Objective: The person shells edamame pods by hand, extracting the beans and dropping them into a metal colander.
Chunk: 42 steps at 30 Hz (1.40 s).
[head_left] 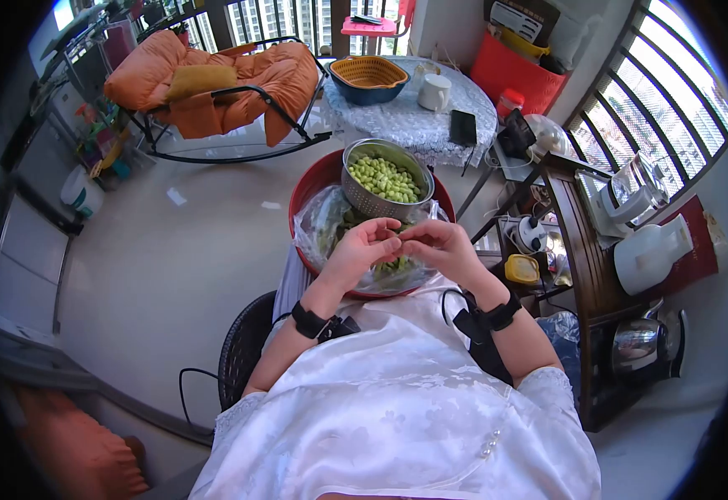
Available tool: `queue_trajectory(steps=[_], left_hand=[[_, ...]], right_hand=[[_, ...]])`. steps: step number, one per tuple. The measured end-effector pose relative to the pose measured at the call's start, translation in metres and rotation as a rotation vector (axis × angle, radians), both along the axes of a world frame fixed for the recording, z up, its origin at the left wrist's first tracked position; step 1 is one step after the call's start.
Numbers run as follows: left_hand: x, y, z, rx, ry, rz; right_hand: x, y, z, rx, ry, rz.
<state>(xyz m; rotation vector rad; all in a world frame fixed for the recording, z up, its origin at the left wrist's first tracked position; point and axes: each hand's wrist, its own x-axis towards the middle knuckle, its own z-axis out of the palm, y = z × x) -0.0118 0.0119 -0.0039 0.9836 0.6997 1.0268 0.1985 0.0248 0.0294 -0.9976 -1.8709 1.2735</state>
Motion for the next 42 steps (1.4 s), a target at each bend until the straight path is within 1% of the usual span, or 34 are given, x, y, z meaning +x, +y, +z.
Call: queue_trajectory(steps=[1,2,4,5,7,8,9,10,11,12,13,14,17,18,20,21,22,23,24,26,27,28,29,31,32,33,35,39,41,42], left_hand=[[0.000,0.000,0.001,0.021,0.024,0.017],[-0.001,0.002,-0.003,0.017,0.026,0.014],[-0.007,0.007,-0.013,0.235,0.582,0.240],[-0.011,0.005,-0.015,0.231,0.583,0.240],[-0.017,0.000,-0.018,0.587,1.335,0.421],[-0.019,-0.001,-0.018,0.590,1.337,0.417],[-0.020,-0.003,-0.017,0.546,1.476,0.304],[-0.019,-0.004,-0.016,0.499,1.612,0.190],[-0.017,-0.006,-0.016,0.502,1.613,0.189],[-0.014,-0.009,-0.016,0.541,1.676,0.172],[-0.012,-0.010,-0.016,0.579,1.738,0.155],[-0.012,-0.011,-0.015,0.580,1.741,0.155],[-0.014,-0.010,-0.016,0.553,1.733,0.095],[-0.016,-0.009,-0.019,0.576,1.703,0.090],[-0.017,-0.009,-0.020,0.596,1.672,0.081],[-0.016,-0.009,-0.016,0.554,1.618,0.026],[-0.016,-0.010,-0.014,0.513,1.562,-0.027],[-0.016,-0.009,-0.015,0.514,1.561,-0.027],[-0.016,-0.009,-0.017,0.528,1.550,-0.023],[-0.016,-0.007,-0.017,0.538,1.539,-0.014],[-0.014,-0.006,-0.015,0.530,1.428,0.067],[-0.012,-0.006,-0.012,0.523,1.317,0.143],[-0.009,-0.006,-0.006,0.524,1.316,0.142],[-0.003,-0.007,0.005,0.329,0.822,0.212],[-0.002,-0.004,-0.001,0.352,0.684,0.209],[-0.001,-0.005,0.001,0.354,0.687,0.203],[0.001,-0.008,0.010,0.338,0.533,0.182],[0.004,-0.011,0.013,0.375,0.593,0.212],[0.007,-0.017,0.024,0.414,0.738,0.248],[0.007,-0.017,0.024,0.412,0.738,0.246]], right_hand=[[0.006,0.002,0.001,-0.003,0.004,-0.004],[0.012,0.004,0.004,0.041,0.104,-0.106],[0.029,0.014,0.006,0.077,0.263,-0.291],[0.043,0.023,0.003,0.072,0.325,-0.376],[0.072,0.037,-0.010,0.144,0.250,-0.493],[0.087,0.046,-0.023,0.165,0.131,-0.568],[0.099,0.050,-0.035,0.165,0.134,-0.573],[0.110,0.053,-0.046,0.183,-0.093,-0.626],[0.119,0.058,-0.058,0.200,-0.321,-0.670],[0.127,0.063,-0.070,0.199,-0.318,-0.670],[0.132,0.065,-0.082,0.157,-0.426,-0.670],[0.138,0.068,-0.093,0.113,-0.535,-0.669],[0.145,0.069,-0.110,0.093,-0.527,-0.681],[0.143,0.068,-0.106,0.092,-0.527,-0.681],[0.133,0.063,-0.092,0.125,-0.376,-0.697],[0.131,0.065,-0.093,0.122,-0.379,-0.698],[0.129,0.067,-0.092,0.151,-0.314,-0.678],[0.126,0.069,-0.092,0.181,-0.248,-0.657],[0.120,0.068,-0.086,0.184,-0.250,-0.657],[0.098,0.059,-0.061,0.227,-0.054,-0.662],[0.087,0.054,-0.050,0.229,-0.055,-0.658],[0.076,0.047,-0.037,0.266,0.036,-0.627],[0.066,0.039,-0.025,0.301,0.128,-0.597],[0.044,0.019,-0.006,0.322,0.133,-0.479],[0.032,0.008,0.007,0.381,0.055,-0.421],[0.024,0.002,0.010,0.418,-0.004,-0.356],[0.008,-0.011,0.014,0.286,-0.055,-0.250],[-0.005,-0.017,0.006,0.203,-0.099,-0.203],[-0.006,-0.015,-0.004,0.127,-0.081,-0.208],[-0.005,-0.016,-0.003,0.125,-0.080,-0.209]])
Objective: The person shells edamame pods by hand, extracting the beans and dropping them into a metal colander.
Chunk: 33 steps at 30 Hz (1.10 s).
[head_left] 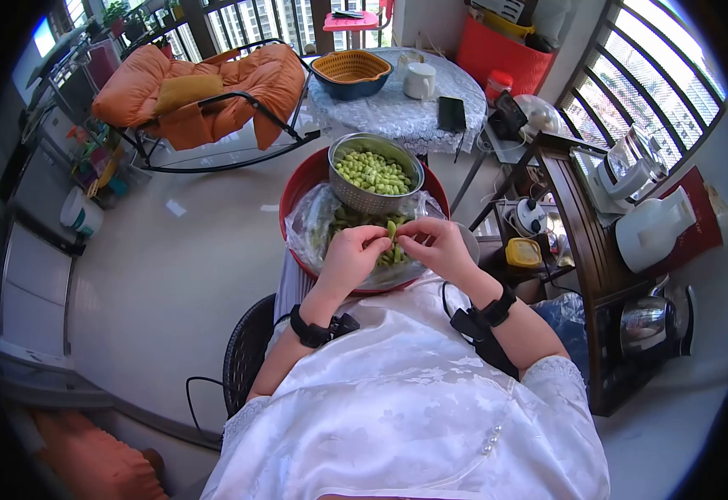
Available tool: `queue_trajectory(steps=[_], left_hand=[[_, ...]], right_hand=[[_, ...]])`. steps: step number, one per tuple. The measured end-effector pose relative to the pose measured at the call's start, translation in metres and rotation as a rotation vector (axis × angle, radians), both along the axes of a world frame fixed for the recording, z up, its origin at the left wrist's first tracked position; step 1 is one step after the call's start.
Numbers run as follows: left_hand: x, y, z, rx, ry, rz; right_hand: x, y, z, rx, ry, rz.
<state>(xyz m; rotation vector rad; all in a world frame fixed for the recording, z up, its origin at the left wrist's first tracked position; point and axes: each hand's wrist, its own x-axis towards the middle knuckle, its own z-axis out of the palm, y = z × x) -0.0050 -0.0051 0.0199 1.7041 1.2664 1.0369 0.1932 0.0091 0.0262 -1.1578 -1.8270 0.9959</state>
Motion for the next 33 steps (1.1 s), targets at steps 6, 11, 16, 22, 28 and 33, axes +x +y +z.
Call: queue_trajectory(steps=[6,11,16,22,28,33], left_hand=[[-0.001,0.001,-0.004,0.009,0.007,-0.028],[0.000,0.003,-0.012,0.037,-0.005,-0.095],[0.000,0.005,-0.014,0.058,-0.010,-0.097],[0.001,0.003,-0.010,0.046,0.027,-0.061],[0.001,0.003,-0.008,0.232,0.179,-0.005],[0.002,0.002,-0.006,0.413,0.290,0.010]], right_hand=[[0.000,0.004,-0.005,-0.148,0.163,-0.020],[0.004,0.009,-0.010,-0.250,0.191,0.014],[0.005,0.009,-0.006,-0.379,0.252,0.019],[0.007,0.011,-0.014,-0.446,0.321,0.036],[0.001,0.009,-0.019,-0.318,0.270,0.030],[0.003,0.009,-0.015,-0.280,0.195,0.029]])
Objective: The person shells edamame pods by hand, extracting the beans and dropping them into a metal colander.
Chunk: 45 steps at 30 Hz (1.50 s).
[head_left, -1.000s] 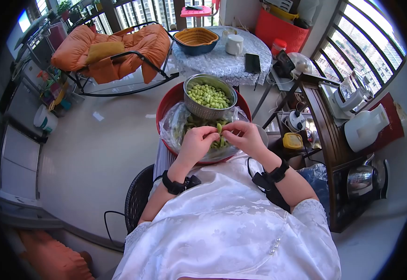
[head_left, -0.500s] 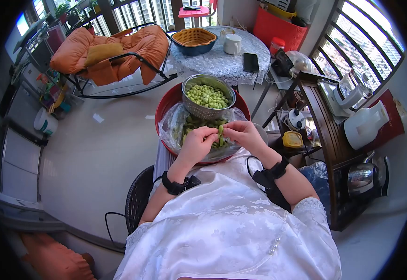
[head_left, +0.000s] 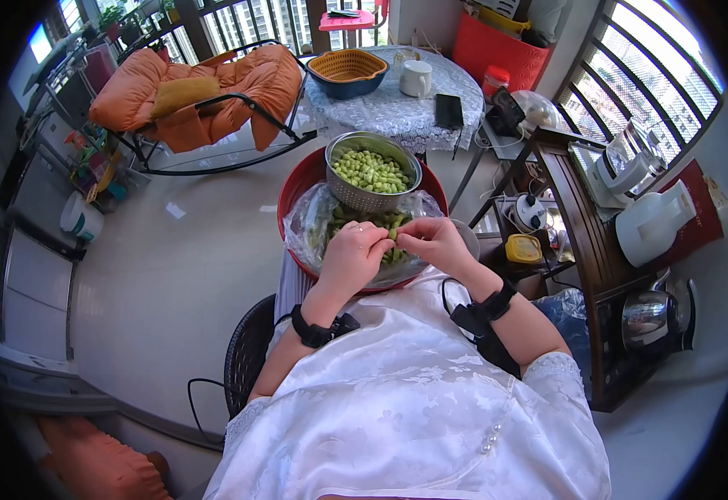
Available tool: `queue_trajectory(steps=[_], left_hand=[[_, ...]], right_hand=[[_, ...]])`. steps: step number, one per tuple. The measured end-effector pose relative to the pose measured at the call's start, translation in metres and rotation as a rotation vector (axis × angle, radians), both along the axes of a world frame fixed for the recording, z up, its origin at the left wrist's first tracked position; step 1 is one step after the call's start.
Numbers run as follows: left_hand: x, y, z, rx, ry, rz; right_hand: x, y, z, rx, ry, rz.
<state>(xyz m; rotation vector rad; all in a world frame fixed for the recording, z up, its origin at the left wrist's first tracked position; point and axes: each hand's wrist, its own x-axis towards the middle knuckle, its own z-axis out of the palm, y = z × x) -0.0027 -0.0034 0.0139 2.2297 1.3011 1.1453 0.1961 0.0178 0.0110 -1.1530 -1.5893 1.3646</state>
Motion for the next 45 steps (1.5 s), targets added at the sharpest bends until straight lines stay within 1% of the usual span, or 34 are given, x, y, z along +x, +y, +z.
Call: queue_trajectory(steps=[5,12,17,21,24,26,27,29,30,32,33,35,36,38,42,44,45], left_hand=[[0.000,-0.001,0.001,0.031,0.018,-0.030],[0.000,-0.004,0.007,0.042,0.064,-0.052],[0.000,-0.007,0.011,0.097,0.120,-0.056],[0.000,-0.007,0.011,0.103,0.150,-0.059],[0.000,-0.007,0.011,0.104,0.150,-0.060],[0.001,-0.006,0.010,0.113,0.086,-0.054],[0.001,-0.005,0.009,0.114,0.085,-0.054],[0.002,-0.005,0.007,0.107,0.036,-0.030],[0.002,-0.004,0.006,0.108,0.036,-0.030],[0.002,-0.002,0.002,0.108,0.047,-0.021],[0.002,-0.001,0.001,0.109,0.046,-0.022],[0.001,0.001,-0.002,0.027,-0.049,-0.058],[0.000,0.002,-0.003,0.027,-0.048,-0.058],[-0.002,0.005,-0.005,-0.245,-0.252,-0.145],[0.001,0.001,0.001,-0.329,-0.279,-0.143],[0.003,-0.002,0.004,0.075,0.005,-0.016],[0.002,-0.002,0.003,0.074,0.004,-0.013]], right_hand=[[0.005,0.001,0.006,0.043,-0.097,0.065],[0.009,0.004,0.001,-0.004,-0.036,0.094],[0.006,0.004,-0.007,0.004,0.105,0.104],[0.005,0.003,-0.010,0.000,0.113,0.103],[0.002,0.002,-0.018,-0.029,0.183,0.088],[-0.003,0.001,-0.022,-0.089,0.308,0.043],[-0.005,0.000,-0.021,-0.089,0.308,0.043],[-0.007,-0.004,-0.017,-0.230,0.386,-0.006],[-0.009,-0.005,-0.017,-0.229,0.386,-0.005],[-0.013,-0.007,-0.017,-0.325,0.508,-0.034],[-0.014,-0.008,-0.017,-0.323,0.508,-0.034],[-0.015,-0.008,-0.019,-0.359,0.549,-0.031],[-0.015,-0.008,-0.019,-0.358,0.550,-0.031],[-0.014,-0.007,-0.022,-0.371,0.607,-0.008],[-0.011,-0.002,-0.027,-0.448,0.645,0.002],[-0.013,-0.003,-0.026,-0.424,0.556,-0.065],[-0.015,-0.005,-0.023,-0.425,0.554,-0.062]])
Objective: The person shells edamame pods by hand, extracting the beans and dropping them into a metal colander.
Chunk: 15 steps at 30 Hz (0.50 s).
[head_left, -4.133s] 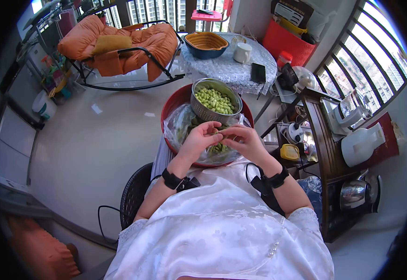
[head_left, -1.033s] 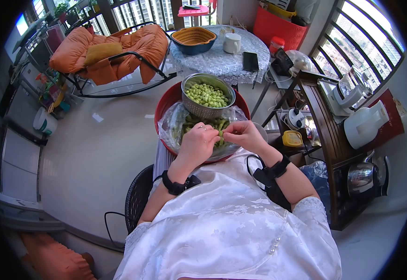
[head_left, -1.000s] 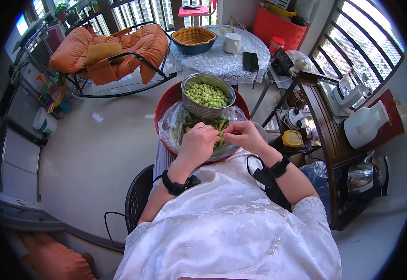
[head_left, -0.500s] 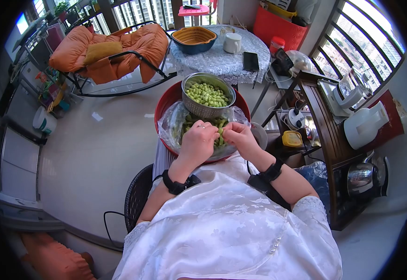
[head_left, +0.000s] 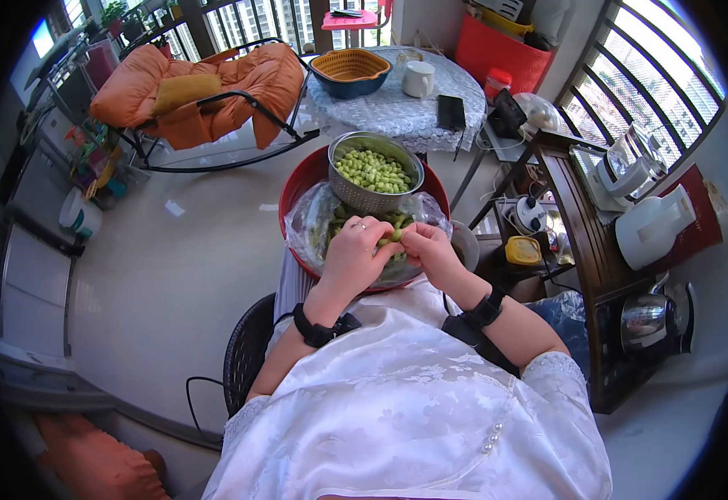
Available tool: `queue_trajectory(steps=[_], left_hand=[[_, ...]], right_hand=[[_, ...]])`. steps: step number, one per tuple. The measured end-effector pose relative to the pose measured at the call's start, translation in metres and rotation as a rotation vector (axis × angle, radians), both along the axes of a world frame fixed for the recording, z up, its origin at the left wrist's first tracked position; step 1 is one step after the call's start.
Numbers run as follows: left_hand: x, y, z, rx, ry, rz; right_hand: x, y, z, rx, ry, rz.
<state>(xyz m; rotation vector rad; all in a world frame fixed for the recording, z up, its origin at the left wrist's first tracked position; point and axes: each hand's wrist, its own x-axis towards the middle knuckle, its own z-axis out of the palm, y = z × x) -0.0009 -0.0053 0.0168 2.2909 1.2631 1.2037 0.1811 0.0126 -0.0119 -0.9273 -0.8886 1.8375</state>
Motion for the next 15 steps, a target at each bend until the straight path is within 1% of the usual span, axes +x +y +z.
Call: queue_trajectory(steps=[2,5,9,11,15], left_hand=[[-0.001,0.002,-0.003,0.086,0.057,0.023],[0.000,-0.002,0.002,0.078,0.133,0.026],[0.000,-0.002,0.001,0.074,0.153,0.030],[0.000,-0.002,-0.001,-0.015,0.087,0.031],[0.000,0.000,-0.007,-0.107,0.021,0.054]], right_hand=[[-0.005,-0.004,0.007,0.108,-0.197,-0.047],[-0.003,-0.003,0.001,0.186,-0.241,-0.052],[-0.004,-0.003,-0.001,0.262,-0.293,-0.050],[-0.004,-0.003,-0.004,0.376,-0.348,-0.071],[-0.003,-0.002,-0.005,0.429,-0.340,-0.056]])
